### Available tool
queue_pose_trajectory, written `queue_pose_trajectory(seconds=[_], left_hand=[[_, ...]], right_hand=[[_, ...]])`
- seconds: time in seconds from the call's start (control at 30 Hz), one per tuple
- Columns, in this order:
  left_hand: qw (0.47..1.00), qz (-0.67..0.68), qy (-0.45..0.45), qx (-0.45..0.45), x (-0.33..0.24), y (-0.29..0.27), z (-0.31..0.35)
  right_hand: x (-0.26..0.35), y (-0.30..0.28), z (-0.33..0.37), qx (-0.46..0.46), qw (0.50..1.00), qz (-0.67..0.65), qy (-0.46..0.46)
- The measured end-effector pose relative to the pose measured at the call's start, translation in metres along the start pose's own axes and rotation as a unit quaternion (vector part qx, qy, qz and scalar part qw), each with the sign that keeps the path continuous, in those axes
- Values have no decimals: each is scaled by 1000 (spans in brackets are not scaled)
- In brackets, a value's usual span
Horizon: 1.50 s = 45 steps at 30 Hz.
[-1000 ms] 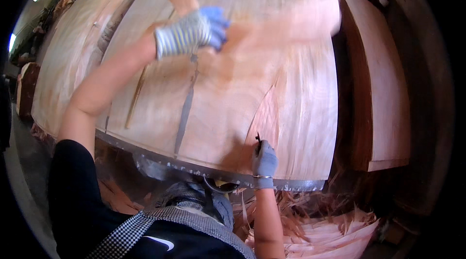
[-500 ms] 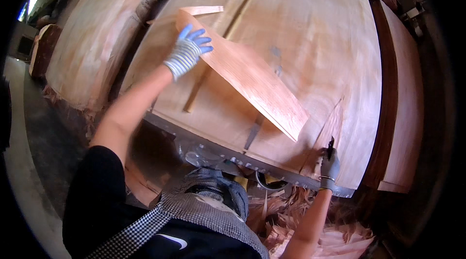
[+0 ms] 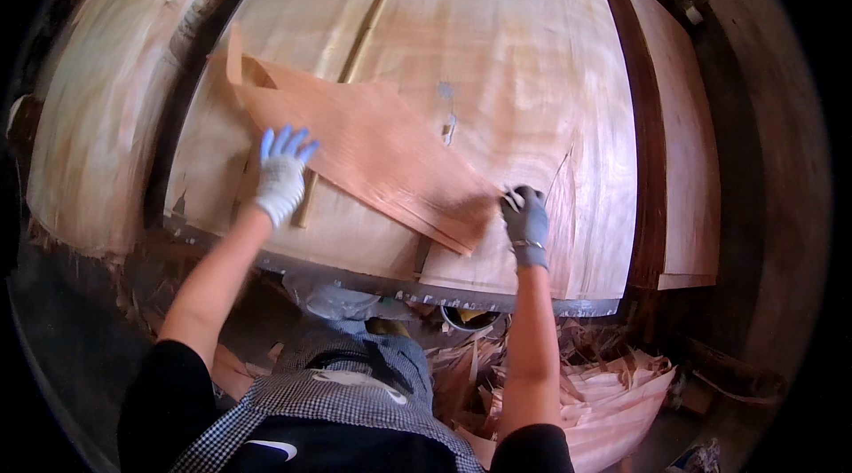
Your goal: The person applies adhesive tape to wood veneer pieces to patch gaps on a large wooden panel and then flips the large panel over before placing a new sheet of veneer on another panel.
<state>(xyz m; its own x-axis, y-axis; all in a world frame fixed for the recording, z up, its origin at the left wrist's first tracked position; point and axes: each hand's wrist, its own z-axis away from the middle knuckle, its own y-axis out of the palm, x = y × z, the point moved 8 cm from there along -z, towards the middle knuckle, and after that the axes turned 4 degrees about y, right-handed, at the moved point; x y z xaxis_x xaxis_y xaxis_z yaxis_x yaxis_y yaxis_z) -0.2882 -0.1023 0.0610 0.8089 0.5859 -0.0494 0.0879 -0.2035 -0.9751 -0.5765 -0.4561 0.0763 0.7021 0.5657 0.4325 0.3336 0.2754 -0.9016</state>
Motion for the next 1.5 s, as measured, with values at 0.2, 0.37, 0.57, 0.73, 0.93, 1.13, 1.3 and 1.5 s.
queue_pose_trajectory(seconds=[0.2,0.37,0.57,0.73,0.93,1.13,1.3,1.5], left_hand=[[996,81,11,26,-89,15,31],[996,59,9,66,-87,37,-9],[994,18,72,80,-109,61,-117],[995,0,29,97,-121,72,-131],[993,-12,-1,116,-138,75,-109],[995,54,-18,86,-142,71,-169],[990,4,34,136,-162,83,-125],[995,-17,66,74,-164,83,-117]], right_hand=[[21,61,-30,122,988,93,20],[-5,50,26,231,972,29,32],[-13,75,115,281,910,-226,203],[-19,83,129,204,944,-173,192],[-16,65,159,181,947,-162,210],[-11,73,123,114,915,-317,222],[-21,84,135,153,909,-293,255],[-15,74,145,176,939,-202,215]])
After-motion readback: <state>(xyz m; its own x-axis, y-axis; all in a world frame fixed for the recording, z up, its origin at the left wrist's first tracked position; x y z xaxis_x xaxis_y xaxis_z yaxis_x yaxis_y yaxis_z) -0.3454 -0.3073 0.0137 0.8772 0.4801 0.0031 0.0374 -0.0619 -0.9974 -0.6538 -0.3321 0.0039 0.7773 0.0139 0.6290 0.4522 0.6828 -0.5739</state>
